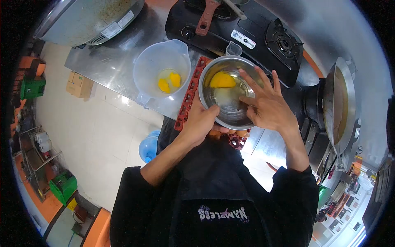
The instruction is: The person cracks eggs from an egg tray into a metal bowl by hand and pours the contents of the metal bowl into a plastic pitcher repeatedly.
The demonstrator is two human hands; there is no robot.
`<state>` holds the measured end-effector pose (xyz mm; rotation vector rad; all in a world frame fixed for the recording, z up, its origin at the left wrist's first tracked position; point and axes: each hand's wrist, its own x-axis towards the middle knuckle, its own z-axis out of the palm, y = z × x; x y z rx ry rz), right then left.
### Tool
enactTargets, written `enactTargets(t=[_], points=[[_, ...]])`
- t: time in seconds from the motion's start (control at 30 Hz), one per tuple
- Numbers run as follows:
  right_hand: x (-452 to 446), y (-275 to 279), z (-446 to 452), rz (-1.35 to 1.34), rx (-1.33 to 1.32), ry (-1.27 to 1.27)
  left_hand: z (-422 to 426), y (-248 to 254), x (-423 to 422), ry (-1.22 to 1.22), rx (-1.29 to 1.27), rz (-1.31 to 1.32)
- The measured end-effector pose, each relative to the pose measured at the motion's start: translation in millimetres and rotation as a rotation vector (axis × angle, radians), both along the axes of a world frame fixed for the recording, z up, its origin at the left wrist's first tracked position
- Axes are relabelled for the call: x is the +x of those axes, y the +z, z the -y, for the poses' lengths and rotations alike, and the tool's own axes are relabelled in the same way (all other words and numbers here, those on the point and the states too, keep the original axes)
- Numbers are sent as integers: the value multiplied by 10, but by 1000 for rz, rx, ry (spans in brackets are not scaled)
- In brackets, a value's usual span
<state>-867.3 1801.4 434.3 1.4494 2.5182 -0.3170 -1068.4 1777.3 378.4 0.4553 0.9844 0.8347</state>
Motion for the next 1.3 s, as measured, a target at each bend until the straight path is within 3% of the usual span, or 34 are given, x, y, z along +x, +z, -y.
enactTargets(t=[0.67,1.3], points=[[174,205,130,-86,-33,-3,11,-86,-10,27,2,52],[476,243,248,-555,-125,-20,-5,-49,-59,23,33,18]])
